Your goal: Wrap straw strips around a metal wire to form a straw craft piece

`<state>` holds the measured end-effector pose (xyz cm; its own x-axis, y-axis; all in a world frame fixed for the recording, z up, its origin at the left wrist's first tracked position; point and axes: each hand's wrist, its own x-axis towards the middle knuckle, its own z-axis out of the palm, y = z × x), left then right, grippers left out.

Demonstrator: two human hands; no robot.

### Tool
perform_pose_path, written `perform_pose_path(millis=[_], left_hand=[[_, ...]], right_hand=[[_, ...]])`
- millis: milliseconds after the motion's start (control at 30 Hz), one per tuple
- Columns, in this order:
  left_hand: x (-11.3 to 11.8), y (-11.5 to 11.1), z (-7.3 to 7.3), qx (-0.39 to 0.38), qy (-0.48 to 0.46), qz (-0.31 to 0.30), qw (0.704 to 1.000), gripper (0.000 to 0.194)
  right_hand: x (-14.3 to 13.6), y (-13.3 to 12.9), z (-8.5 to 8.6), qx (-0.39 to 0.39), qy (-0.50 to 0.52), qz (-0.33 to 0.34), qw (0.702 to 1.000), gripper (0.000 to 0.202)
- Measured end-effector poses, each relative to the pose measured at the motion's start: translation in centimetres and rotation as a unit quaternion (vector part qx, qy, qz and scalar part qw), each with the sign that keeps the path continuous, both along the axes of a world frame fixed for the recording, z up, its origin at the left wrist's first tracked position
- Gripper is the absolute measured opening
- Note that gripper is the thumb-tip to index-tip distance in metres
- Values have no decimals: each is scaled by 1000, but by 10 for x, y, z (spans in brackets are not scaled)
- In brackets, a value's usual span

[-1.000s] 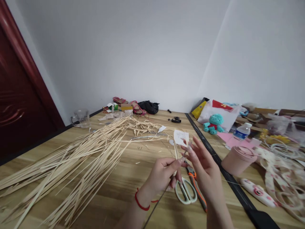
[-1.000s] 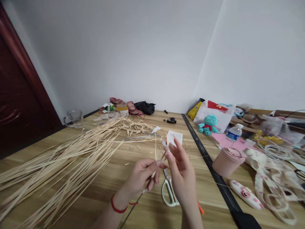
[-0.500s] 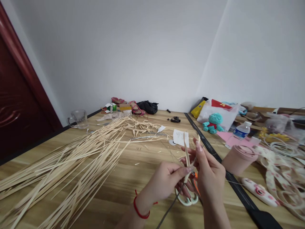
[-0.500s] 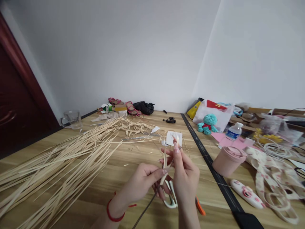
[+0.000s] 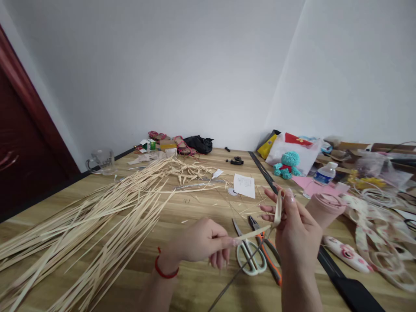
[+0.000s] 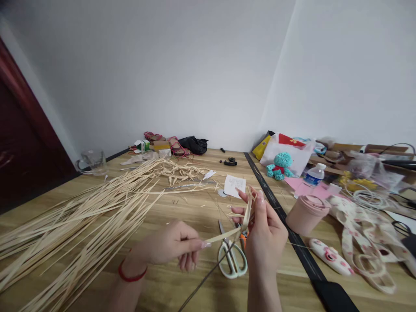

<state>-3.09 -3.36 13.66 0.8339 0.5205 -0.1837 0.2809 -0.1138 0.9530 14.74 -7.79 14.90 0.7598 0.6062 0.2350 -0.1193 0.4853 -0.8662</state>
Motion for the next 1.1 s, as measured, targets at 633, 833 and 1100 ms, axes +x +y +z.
perform_pose_path(millis=[633, 833, 1100], left_hand=[[-9, -5, 11, 158, -24, 92, 983, 61], [10, -25, 18, 183, -89, 145, 968, 86], [24, -23, 10, 292, -149, 214, 920, 25]], right_hand=[[-14, -1, -11, -142, -258, -142, 945, 39], [-22, 1, -11, -157, -306, -168, 924, 35], [-23, 0, -9, -141, -225, -138, 954, 40]])
